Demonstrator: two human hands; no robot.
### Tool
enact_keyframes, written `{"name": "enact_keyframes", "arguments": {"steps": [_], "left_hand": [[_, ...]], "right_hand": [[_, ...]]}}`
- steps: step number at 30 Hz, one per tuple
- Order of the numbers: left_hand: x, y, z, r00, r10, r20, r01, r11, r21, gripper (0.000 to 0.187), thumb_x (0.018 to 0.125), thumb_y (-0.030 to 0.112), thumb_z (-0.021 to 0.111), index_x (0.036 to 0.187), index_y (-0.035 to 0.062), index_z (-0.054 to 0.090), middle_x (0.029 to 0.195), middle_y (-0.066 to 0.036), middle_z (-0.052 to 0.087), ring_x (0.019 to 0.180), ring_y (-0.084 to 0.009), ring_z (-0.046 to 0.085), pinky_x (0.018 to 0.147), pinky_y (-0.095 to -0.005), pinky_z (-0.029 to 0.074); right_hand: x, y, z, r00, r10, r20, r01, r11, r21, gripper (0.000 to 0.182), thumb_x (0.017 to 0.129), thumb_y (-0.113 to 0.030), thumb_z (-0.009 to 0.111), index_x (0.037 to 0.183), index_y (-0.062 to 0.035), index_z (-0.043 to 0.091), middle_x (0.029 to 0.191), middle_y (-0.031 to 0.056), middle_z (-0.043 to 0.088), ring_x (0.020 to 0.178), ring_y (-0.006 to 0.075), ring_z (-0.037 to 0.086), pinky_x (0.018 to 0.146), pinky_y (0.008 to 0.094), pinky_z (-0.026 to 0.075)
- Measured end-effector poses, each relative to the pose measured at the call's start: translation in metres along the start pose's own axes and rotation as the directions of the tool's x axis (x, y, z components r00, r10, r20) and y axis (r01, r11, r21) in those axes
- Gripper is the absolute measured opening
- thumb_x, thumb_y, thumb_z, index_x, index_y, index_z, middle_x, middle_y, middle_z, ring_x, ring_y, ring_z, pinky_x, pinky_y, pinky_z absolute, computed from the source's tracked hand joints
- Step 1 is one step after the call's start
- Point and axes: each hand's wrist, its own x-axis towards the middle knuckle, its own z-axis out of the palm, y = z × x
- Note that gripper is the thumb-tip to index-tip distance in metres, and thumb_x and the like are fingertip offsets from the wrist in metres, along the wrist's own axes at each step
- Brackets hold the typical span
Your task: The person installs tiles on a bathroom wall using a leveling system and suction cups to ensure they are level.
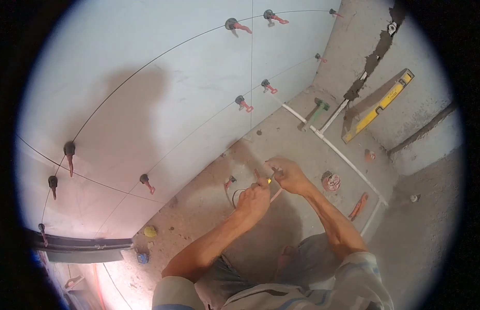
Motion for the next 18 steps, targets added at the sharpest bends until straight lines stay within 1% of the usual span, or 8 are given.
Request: {"name": "enact_keyframes", "arguments": {"steps": [5,9,11,12,13,14,16,18], "left_hand": [[0.005,0.001,0.003,0.998,-0.041,0.042,0.043,0.998,-0.055,0.023,0.083,0.004,0.051,0.098,-0.0114,0.043,0.087,-0.032,0.061,0.078,-0.0436,0.065,0.068,-0.0481,0.053],[0.005,-0.024,0.03,0.989,0.003,0.15,0.009,0.997,-0.076,0.027,0.082,0.006,0.053,0.102,-0.0121,0.049,0.092,-0.028,0.063,0.084,-0.0421,0.065,0.071,-0.0464,0.053],[0.005,-0.039,0.046,0.986,0.033,0.164,-0.011,0.992,-0.129,0.029,0.082,0.008,0.055,0.102,-0.012,0.052,0.092,-0.026,0.064,0.087,-0.0414,0.064,0.072,-0.0452,0.052],[0.002,-0.046,0.05,0.974,-0.061,0.216,0.079,0.994,-0.074,0.026,0.083,0.01,0.055,0.1,-0.0104,0.054,0.092,-0.025,0.064,0.086,-0.0414,0.064,0.072,-0.045,0.052],[0.007,-0.054,0.048,0.956,-0.145,0.254,0.147,0.989,0.013,0.025,0.085,0.011,0.054,0.099,-0.0088,0.056,0.092,-0.023,0.065,0.085,-0.0414,0.064,0.072,-0.0448,0.052],[0.02,-0.066,0.045,0.962,-0.126,0.241,0.122,0.992,0.033,0.025,0.085,0.011,0.054,0.099,-0.0088,0.056,0.092,-0.023,0.065,0.085,-0.0414,0.064,0.072,-0.0448,0.052],[0.028,-0.082,0.044,0.948,-0.296,0.119,0.309,0.944,-0.116,0.025,0.088,0.018,0.052,0.096,-0.0047,0.061,0.098,-0.025,0.065,0.092,-0.0415,0.063,0.079,-0.0482,0.05],[0.033,-0.086,0.033,0.951,-0.306,0.054,0.31,0.93,-0.196,0.025,0.088,0.019,0.054,0.093,-0.0032,0.062,0.093,-0.023,0.066,0.087,-0.037,0.065,0.075,-0.0457,0.051]], "right_hand": [[0.0,0.018,0.007,0.997,-0.029,0.073,0.037,0.993,-0.113,0.039,0.071,0.014,0.053,0.106,-0.0012,0.063,0.105,0.0095,0.061,0.081,0.0201,0.057,0.07,0.0292,0.047],[0.002,0.004,0.01,0.995,-0.04,0.09,0.048,0.994,-0.098,0.041,0.074,0.012,0.05,0.109,-0.0024,0.063,0.101,0.0087,0.06,0.082,0.0198,0.057,0.071,0.0293,0.047],[0.006,-0.033,0.0,0.974,-0.199,0.109,0.204,0.978,-0.036,0.049,0.073,0.009,0.047,0.119,-0.0031,0.06,0.109,0.0133,0.06,0.099,0.0268,0.059,0.082,0.031,0.048],[-0.001,-0.03,-0.008,0.98,-0.178,0.094,0.183,0.982,-0.043,0.049,0.073,0.009,0.047,0.119,-0.0031,0.06,0.109,0.0133,0.06,0.099,0.0268,0.059,0.082,0.031,0.048],[-0.004,-0.025,-0.019,0.998,-0.056,0.019,0.056,0.998,-0.003,0.051,0.075,0.007,0.047,0.124,-0.0037,0.057,0.108,0.0121,0.06,0.097,0.024,0.059,0.078,0.0297,0.049],[0.001,-0.022,-0.029,0.998,0.046,-0.039,-0.044,0.998,0.045,0.053,0.078,0.005,0.047,0.129,-0.0043,0.054,0.107,0.0109,0.06,0.095,0.0212,0.058,0.073,0.0285,0.05],[-0.003,-0.002,-0.033,0.993,0.12,-0.018,-0.116,0.983,0.144,0.053,0.081,0.002,0.05,0.133,-0.0053,0.05,0.106,0.0091,0.059,0.094,0.0176,0.057,0.068,0.0278,0.049],[-0.004,0.015,-0.032,0.976,0.213,0.037,-0.216,0.949,0.229,0.054,0.084,-0.001,0.052,0.137,-0.0062,0.046,0.106,0.0073,0.059,0.092,0.0141,0.057,0.063,0.0271,0.049]]}}
